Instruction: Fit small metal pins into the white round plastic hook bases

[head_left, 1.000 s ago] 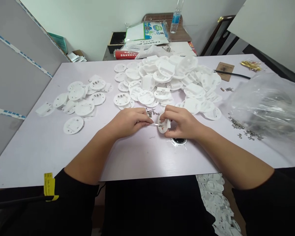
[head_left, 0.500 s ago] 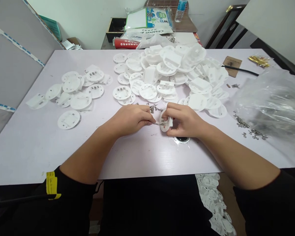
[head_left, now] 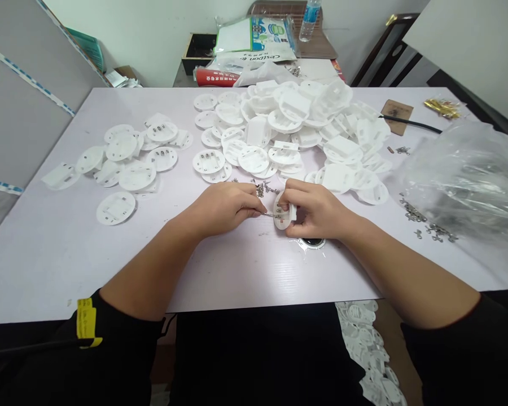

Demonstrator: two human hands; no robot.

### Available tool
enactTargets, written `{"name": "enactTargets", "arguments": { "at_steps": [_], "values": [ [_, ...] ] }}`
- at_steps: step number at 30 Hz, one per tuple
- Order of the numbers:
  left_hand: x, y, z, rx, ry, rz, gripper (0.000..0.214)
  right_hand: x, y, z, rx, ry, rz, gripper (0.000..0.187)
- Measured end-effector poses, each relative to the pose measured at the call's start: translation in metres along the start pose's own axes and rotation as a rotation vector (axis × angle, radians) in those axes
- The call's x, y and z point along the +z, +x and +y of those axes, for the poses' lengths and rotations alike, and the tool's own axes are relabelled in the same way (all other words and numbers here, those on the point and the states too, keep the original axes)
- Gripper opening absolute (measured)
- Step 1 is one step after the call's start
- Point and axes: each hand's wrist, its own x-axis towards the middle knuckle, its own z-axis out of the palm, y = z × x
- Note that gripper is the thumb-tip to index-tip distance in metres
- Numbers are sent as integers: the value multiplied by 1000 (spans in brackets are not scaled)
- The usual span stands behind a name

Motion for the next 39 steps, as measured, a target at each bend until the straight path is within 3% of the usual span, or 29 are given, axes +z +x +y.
{"name": "enactTargets", "arguments": {
  "at_steps": [21, 39],
  "values": [
    [-1, 1, 2, 0, -24, 0, 25, 0, -1, -1, 29, 20, -8, 18],
    [5, 4, 11, -17, 136, 3, 27, 2, -3, 1, 47, 53, 13, 21]
  ]
}}
